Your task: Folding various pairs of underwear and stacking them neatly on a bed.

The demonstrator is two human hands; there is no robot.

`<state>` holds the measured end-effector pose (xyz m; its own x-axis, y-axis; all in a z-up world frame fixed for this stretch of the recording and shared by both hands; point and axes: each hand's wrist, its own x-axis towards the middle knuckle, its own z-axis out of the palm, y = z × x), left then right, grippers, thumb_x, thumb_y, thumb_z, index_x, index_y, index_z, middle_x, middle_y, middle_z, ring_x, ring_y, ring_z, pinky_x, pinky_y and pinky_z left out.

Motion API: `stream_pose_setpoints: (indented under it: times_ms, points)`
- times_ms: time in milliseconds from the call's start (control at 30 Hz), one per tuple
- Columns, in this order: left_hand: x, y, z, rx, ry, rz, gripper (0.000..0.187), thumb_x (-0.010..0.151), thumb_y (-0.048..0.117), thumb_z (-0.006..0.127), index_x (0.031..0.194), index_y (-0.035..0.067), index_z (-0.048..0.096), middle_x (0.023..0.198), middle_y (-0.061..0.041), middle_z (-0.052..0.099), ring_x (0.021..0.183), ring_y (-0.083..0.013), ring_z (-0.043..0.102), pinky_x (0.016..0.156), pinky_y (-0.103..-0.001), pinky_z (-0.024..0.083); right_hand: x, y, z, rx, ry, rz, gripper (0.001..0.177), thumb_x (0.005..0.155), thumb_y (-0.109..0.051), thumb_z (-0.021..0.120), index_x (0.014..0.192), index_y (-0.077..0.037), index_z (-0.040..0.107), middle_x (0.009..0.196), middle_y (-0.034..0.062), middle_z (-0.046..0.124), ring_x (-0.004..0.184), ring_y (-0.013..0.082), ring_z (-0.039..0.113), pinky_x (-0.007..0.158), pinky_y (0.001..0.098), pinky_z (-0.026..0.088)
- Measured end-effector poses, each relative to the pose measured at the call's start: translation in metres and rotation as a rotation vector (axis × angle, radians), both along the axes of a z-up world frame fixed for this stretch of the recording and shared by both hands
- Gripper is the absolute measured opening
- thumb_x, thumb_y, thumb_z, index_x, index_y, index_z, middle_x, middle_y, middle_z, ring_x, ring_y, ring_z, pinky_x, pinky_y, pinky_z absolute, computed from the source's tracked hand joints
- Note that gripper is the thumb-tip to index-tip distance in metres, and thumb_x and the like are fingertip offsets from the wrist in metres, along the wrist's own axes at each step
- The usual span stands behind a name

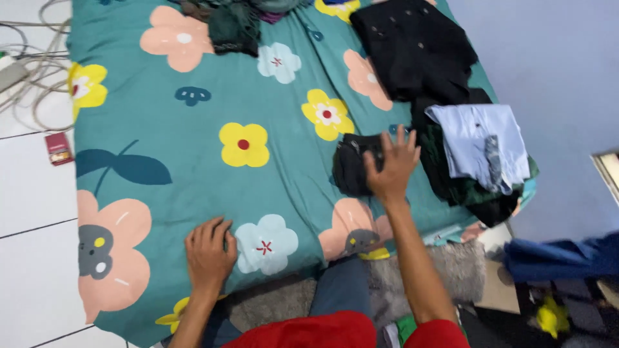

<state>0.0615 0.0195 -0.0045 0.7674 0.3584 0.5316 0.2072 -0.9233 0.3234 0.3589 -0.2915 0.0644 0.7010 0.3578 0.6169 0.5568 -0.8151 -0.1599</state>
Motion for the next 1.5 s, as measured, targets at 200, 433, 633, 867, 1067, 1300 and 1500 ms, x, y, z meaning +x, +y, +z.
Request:
stream_pose_setpoints:
  times_ms: [200,433,633,867,1067,1300,1500]
  points:
    - [0.002,0.003,-0.009,-0.019,0.0,0.002,0.022,0.087,0.012,0.064,0.107,0.014,0.074,0.116,-0.005,0.072,0.106,-0.024,0.066,0.093,-0.043,0.047,0.02,0.01,-0.075,-0.366,0.495,-0.091,0.065,0.097,-0.063,0.043,0.157,-0.037,0.04,0.167,-0.0032,0.033,0.153,0.0432,0.022,0.111,0.0761,0.016]
    - [0.006,0.003,-0.016,-0.032,-0.026,0.045,0.024,0.084,0.013,0.06,0.104,0.019,0.072,0.115,-0.003,0.071,0.104,-0.0228,0.066,0.093,-0.044,0.048,0.047,0.068,-0.043,-0.139,0.056,0.034,0.042,0.091,-0.038,0.068,0.129,-0.019,0.068,0.143,0.0077,0.062,0.135,0.037,0.053,0.111,0.0557,0.032]
    - [0.009,0.002,-0.052,-0.007,0.113,0.099,0.034,0.077,0.024,0.058,0.108,0.023,0.07,0.117,0.0,0.07,0.108,-0.0223,0.065,0.095,-0.047,0.047,0.164,0.277,-0.102,0.169,0.331,0.455,0.026,0.094,-0.022,0.071,0.115,-0.009,0.064,0.105,0.0073,0.065,0.081,0.0223,0.066,0.08,0.0375,0.051]
    - [0.002,0.0,-0.08,-0.05,0.129,0.088,0.026,0.088,0.033,0.048,0.101,0.026,0.07,0.115,0.0,0.07,0.103,-0.0256,0.066,0.086,-0.05,0.048,0.238,0.401,-0.136,0.031,0.649,-0.134,0.056,0.094,-0.043,0.054,0.147,-0.03,0.045,0.124,0.0183,0.06,0.109,0.0455,0.061,0.085,0.0622,0.048]
    - [0.005,0.003,-0.084,-0.032,0.154,0.082,0.028,0.088,0.033,0.046,0.104,0.026,0.068,0.115,-0.001,0.069,0.104,-0.0244,0.065,0.087,-0.049,0.047,0.17,0.355,-0.168,0.325,0.473,0.104,0.02,0.103,-0.029,0.049,0.095,-0.011,0.054,0.091,0.0153,0.06,0.084,0.0363,0.056,0.072,0.0527,0.041]
    - [0.006,0.007,-0.05,0.057,0.135,0.1,0.047,0.082,0.037,0.061,0.123,0.014,0.064,0.114,-0.008,0.067,0.104,-0.0308,0.063,0.094,-0.049,0.046,-0.067,0.193,-0.18,0.616,1.106,0.333,0.037,0.101,-0.038,0.053,0.088,-0.015,0.079,0.086,0.0035,0.075,0.085,0.0154,0.063,0.083,0.0377,0.047]
    - [-0.029,-0.015,-0.03,-0.213,0.016,-0.394,0.082,0.067,0.04,0.065,0.144,0.013,0.054,0.139,-0.019,0.054,0.13,-0.0385,0.053,0.106,-0.054,0.04,-0.263,0.047,-0.141,0.82,1.586,0.368,0.027,0.098,-0.03,0.065,0.076,-0.015,0.069,0.075,-0.0087,0.057,0.07,0.0046,0.049,0.061,0.0246,0.038]
